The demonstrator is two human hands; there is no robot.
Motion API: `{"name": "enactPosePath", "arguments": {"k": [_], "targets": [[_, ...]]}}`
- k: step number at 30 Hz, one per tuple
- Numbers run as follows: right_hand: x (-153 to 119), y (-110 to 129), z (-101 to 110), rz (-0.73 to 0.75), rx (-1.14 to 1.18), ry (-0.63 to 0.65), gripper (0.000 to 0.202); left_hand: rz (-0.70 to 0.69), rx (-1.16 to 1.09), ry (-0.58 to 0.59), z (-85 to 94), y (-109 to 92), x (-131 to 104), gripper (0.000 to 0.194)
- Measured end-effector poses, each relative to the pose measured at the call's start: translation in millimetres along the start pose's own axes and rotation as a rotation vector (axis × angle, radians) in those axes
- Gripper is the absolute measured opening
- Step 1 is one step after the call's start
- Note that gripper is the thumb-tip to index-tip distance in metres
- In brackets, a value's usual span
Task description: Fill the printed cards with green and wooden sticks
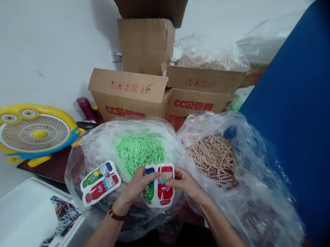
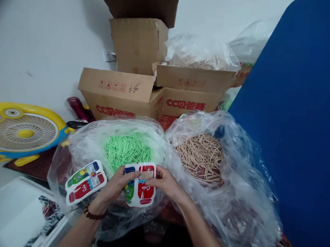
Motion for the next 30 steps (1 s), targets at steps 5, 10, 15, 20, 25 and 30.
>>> {"name": "enactPosePath", "arguments": {"k": [5, 10, 15, 20, 25, 30], "targets": [[-8.8, -11.0, -0.7, -0.016, 0.031, -0.035, 0.037, 0.061, -0.010, 0.029, -1.8, 10.4, -3.0, 0.022], [-17.6, -15.9, -1.9, 0.002, 0.048, -0.041, 0.040, 0.041, -0.010, 0.000, -4.9, 16.1, -6.0, 0.020], [-25.9, -21.8, 11.2, 0.025, -0.033, -0.119, 0.035, 0.045, -0.028, -0.039, -13.8, 25.6, -3.1, 0.026], [-37.8, -12.9, 50.3, 0.007, -0.252, -0.308, 0.029, -0.067, 0.168, -0.049, -15.8, 27.0, 13.6, 0.035], [-50.8, -4.4, 79.1, -0.430, -0.982, -0.492, 0.021, -0.167, 0.858, -0.092, -18.6, 38.5, 19.6, 0.063], [-56.4, 4.5, 65.9, -0.498, -1.402, -0.595, 0.036, -0.143, 1.216, -0.089, -38.2, 48.5, 17.1, 0.065]]}}
Point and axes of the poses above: each hand's wrist, its own x-axis towards the middle knuckle, its own z-axis out of the back of the hand, y = z × x, the point moved 7 cm from there along x, towards the middle knuckle, and after that the axes turned 15 degrees about y, right-handed, at the moved point
